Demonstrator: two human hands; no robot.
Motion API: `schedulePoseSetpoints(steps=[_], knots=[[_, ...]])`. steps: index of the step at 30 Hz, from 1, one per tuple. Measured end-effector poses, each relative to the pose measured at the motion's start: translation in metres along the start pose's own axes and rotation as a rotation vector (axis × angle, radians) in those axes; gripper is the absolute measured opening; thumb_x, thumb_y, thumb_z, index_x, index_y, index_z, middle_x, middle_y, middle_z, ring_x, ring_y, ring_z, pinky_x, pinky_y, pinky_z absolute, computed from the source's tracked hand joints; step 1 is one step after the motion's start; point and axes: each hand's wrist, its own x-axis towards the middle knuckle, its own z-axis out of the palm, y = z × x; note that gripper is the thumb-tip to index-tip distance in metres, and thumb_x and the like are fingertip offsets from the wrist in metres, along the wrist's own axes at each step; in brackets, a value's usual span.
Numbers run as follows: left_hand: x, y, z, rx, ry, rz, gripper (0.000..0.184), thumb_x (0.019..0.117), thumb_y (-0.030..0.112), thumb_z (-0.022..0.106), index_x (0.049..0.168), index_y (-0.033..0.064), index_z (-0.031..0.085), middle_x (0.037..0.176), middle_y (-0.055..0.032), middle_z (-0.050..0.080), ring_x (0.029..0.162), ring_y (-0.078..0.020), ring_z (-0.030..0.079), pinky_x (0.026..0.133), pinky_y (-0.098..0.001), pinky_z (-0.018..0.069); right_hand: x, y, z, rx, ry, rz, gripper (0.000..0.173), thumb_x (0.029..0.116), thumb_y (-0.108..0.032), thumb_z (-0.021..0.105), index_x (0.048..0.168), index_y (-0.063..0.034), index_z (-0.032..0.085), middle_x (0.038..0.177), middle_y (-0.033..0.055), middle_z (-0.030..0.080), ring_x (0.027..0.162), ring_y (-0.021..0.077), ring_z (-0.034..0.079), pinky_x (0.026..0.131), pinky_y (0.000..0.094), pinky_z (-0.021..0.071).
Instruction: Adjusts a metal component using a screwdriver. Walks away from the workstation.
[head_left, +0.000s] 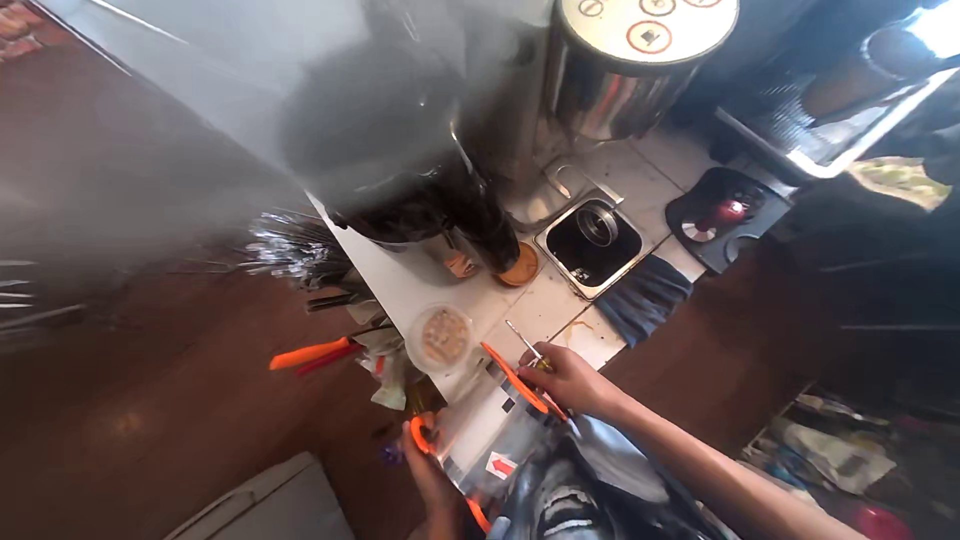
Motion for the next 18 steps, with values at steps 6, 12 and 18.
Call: schedulePoseSetpoints(steps=[6, 12, 18], knots=[[-0.011, -0.002, -0.005, 0.039, 0.056, 0.025, 0.057, 0.1103, 0.036, 0.012, 0.083, 0.0204, 0.06, 0.071, 0.0116, 0.065, 0.068, 0.003, 0.063, 0.065, -0.0142, 0.0541, 0.006, 0.007, 0.008, 0.043, 0.016, 0.021, 0.029, 0.1012, -0.036, 0.059, 0.112, -0.0107, 0.066, 0.084, 0.0025, 0.067, 0.068, 0.0127, 0.065, 0.065, 0.0341, 0.0561], [-0.023, -0.006, -0.007, -0.014, 0.077, 0.039, 0.057, 0.1099, 0.042, 0.013, 0.094, 0.0185, 0.062, 0.084, 0.0076, 0.069, 0.082, -0.0036, 0.068, 0.075, -0.0219, 0.0581, 0.004, 0.001, 0.008, 0.045, 0.014, 0.016, 0.024, 0.102, -0.03, 0.058, 0.11, -0.0085, 0.066, 0.077, 0.0017, 0.064, 0.059, 0.0108, 0.06, 0.055, 0.0301, 0.0523], [-0.07, -0.02, 0.012, -0.054, 0.288, 0.05, 0.054, 0.1101, 0.04, 0.015, 0.086, 0.0191, 0.058, 0.072, 0.0102, 0.063, 0.066, 0.0003, 0.063, 0.061, -0.0178, 0.0555, 0.006, -0.018, -0.007, -0.133, -0.091, -0.014, 0.021, 0.103, -0.023, 0.059, 0.108, -0.0055, 0.069, 0.082, 0.0045, 0.065, 0.07, 0.0122, 0.061, 0.067, 0.0333, 0.0526]])
